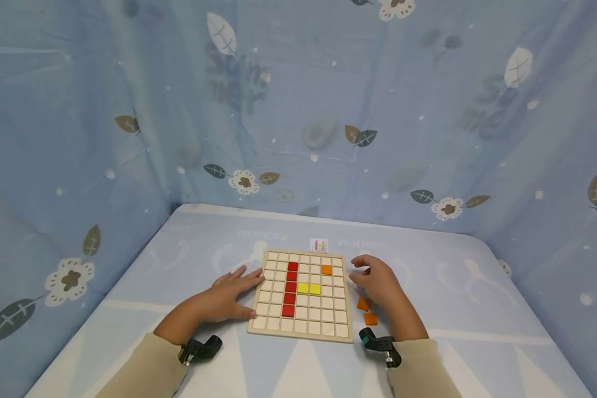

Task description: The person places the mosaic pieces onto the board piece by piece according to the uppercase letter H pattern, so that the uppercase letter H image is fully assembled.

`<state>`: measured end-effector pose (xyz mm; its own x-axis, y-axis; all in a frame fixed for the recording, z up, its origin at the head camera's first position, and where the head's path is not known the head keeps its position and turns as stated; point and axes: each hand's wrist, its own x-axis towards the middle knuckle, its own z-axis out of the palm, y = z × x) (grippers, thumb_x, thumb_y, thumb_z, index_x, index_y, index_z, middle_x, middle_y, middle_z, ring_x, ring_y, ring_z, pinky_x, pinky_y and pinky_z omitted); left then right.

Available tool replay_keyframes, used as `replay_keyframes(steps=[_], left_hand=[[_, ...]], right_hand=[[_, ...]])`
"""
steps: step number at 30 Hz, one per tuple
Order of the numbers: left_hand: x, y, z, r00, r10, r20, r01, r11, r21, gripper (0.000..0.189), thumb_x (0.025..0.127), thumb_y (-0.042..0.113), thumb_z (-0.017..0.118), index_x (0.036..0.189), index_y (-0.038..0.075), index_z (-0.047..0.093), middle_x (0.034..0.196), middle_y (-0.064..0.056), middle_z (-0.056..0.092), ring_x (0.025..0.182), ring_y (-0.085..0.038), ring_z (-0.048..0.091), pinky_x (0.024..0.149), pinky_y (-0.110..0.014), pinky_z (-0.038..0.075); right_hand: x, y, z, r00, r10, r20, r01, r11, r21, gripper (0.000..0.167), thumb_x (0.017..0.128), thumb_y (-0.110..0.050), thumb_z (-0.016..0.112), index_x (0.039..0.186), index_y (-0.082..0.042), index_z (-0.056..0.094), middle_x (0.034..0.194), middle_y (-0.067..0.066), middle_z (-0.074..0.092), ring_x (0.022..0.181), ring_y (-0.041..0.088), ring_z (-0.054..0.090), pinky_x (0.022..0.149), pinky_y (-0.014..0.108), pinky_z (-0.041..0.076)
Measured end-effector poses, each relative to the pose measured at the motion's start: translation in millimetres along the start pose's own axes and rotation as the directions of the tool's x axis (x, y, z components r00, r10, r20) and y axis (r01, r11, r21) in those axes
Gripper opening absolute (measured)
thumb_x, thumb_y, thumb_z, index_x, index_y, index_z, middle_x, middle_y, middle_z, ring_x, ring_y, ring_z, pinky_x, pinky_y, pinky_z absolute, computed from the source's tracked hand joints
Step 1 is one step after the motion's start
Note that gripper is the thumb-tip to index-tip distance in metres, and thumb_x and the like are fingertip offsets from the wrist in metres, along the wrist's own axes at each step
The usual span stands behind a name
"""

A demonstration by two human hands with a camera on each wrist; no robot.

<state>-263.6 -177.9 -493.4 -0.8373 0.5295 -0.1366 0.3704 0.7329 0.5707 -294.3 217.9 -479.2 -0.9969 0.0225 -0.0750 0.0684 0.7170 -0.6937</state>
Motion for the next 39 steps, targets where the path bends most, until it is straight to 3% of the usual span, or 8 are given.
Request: replay_keyframes(steps=[4,12,20,29,39], left_hand=[[-3.2,-0.3,-1.5,1.000,-0.011,-0.002,0.011,1.000,0.007,0.092,0.089,0.048,0.082,0.165,0.022,0.037,0.176,0.001,0.021,0.163,-0.042,0.002,0.123,-0.072,0.006],[-1.0,2.2,-1.5,1.000,0.026,-0.002,-0.026,1.000,-0.008,0.092,0.090,0.049,0.081,0.165,0.020,0.037,0.176,-0.002,0.022,0.162,-0.044,0.002,0.123,-0.072,0.005],[-1.0,-1.3,0.8,1.000,0.025,-0.003,-0.025,1.000,-0.002,0.092,0.089,0.049,0.081,0.165,0.021,0.037,0.175,-0.001,0.022,0.162,-0.043,0.003,0.124,-0.071,0.006],[-1.9,-1.4,1.1,1.000,-0.007,-0.011,0.007,1.000,0.006,0.091,0.088,0.050,0.082,0.164,0.024,0.039,0.175,0.003,0.023,0.163,-0.040,0.003,0.124,-0.070,0.005],[-3.7,2.4,0.1,1.000,0.003,-0.008,-0.003,1.000,0.001,0.091,0.088,0.048,0.082,0.164,0.022,0.039,0.175,0.001,0.023,0.163,-0.040,0.004,0.125,-0.070,0.006]], right_hand=[[-3.8,13,-11,0.999,0.031,0.020,-0.030,0.999,-0.009,0.036,0.097,-0.024,0.076,0.131,-0.015,0.068,0.130,0.007,0.067,0.097,0.023,0.062,0.076,0.034,0.056],[-11.5,40,-25,0.999,0.006,0.033,-0.004,0.998,-0.070,0.043,0.094,-0.027,0.079,0.132,-0.011,0.068,0.130,0.011,0.067,0.108,0.027,0.061,0.090,0.045,0.053],[-13.7,36,-16,0.999,-0.034,0.021,0.037,0.991,-0.130,0.048,0.091,-0.032,0.082,0.127,-0.003,0.068,0.124,0.018,0.065,0.110,0.033,0.061,0.097,0.055,0.052],[-13.0,35,-6,0.999,-0.014,-0.030,0.008,0.983,-0.184,0.040,0.090,-0.029,0.082,0.121,-0.006,0.070,0.118,0.014,0.064,0.103,0.030,0.059,0.096,0.052,0.052],[-14.6,34,-5,0.999,0.001,-0.049,-0.010,0.982,-0.187,0.034,0.091,-0.027,0.081,0.117,-0.007,0.070,0.116,0.013,0.064,0.101,0.030,0.058,0.093,0.051,0.053]])
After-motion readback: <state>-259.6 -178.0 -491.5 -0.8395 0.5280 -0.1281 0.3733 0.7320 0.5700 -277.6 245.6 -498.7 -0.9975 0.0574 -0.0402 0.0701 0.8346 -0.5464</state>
